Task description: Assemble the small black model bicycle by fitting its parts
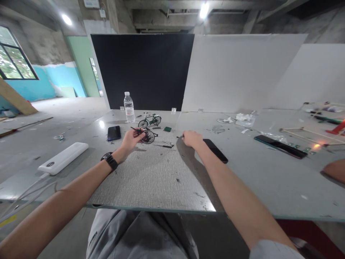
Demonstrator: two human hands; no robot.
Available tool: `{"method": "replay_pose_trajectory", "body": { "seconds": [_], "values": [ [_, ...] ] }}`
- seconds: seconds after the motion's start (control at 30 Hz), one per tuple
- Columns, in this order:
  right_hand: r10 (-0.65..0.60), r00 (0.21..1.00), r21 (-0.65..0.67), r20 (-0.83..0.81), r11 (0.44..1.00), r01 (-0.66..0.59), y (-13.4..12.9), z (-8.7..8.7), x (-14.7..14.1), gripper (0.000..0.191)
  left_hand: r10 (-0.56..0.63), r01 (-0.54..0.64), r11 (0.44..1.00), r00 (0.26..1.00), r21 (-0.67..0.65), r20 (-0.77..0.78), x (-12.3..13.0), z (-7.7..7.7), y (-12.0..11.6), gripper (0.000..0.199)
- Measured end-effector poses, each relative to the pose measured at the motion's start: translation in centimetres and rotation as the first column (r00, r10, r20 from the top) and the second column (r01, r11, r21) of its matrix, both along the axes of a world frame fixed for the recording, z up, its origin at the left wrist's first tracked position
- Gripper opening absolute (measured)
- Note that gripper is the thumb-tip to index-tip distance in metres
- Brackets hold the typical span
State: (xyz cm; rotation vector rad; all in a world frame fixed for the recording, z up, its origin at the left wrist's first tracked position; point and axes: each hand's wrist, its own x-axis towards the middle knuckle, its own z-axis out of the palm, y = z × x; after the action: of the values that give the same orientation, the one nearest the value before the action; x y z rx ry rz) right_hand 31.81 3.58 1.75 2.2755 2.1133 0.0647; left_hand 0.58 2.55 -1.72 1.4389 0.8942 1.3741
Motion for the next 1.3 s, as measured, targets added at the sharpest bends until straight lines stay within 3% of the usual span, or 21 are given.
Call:
{"method": "replay_pose_trajectory", "body": {
  "seconds": [0.1,0.2,0.4,0.6,0.97,1.03,1.1,1.23,1.3],
  "values": [
    [0.030,1.000,0.012,0.008,0.999,-0.030,-0.2,0.2,-0.4,0.043,0.093,-0.094,0.996,0.995,0.010,0.036,-0.1,0.1,0.3,0.022],
    [0.150,0.989,0.060,0.019,0.987,-0.151,-0.5,0.6,-1.4,0.044,0.158,-0.159,0.987,0.986,0.021,0.057,-0.2,0.2,0.4,0.021],
    [0.423,0.905,0.097,-0.032,0.903,-0.419,-1.6,0.4,-4.8,0.033,0.160,-0.160,0.987,0.987,0.016,0.019,-0.2,0.1,0.2,0.017],
    [0.469,0.872,0.059,-0.139,0.883,-0.465,-2.0,-0.4,-6.1,0.032,0.159,-0.159,0.987,0.987,0.024,0.001,-0.1,0.1,0.2,0.013],
    [0.531,0.821,0.084,-0.210,0.846,-0.526,-2.7,-0.1,-6.7,0.031,0.165,-0.165,0.986,0.986,0.032,0.016,-0.2,0.1,0.4,0.020],
    [0.579,0.797,0.163,-0.171,0.815,-0.556,-3.6,0.1,-7.8,0.026,0.166,-0.167,0.986,0.986,0.029,0.027,-0.2,0.2,0.3,0.020],
    [0.655,0.747,0.231,-0.117,0.749,-0.621,-4.7,0.1,-9.4,0.022,0.175,-0.176,0.984,0.984,0.025,0.029,-0.1,0.3,0.2,0.016],
    [0.770,0.618,0.253,-0.162,0.637,-0.728,-6.9,-0.9,-13.2,0.025,0.183,-0.184,0.982,0.983,0.035,0.011,-0.1,0.5,-0.1,0.011],
    [0.784,0.601,0.255,-0.154,0.619,-0.743,-7.6,-1.7,-14.8,0.031,0.174,-0.174,0.984,0.985,0.047,0.007,-0.1,0.3,-0.1,0.013]
  ]
}}
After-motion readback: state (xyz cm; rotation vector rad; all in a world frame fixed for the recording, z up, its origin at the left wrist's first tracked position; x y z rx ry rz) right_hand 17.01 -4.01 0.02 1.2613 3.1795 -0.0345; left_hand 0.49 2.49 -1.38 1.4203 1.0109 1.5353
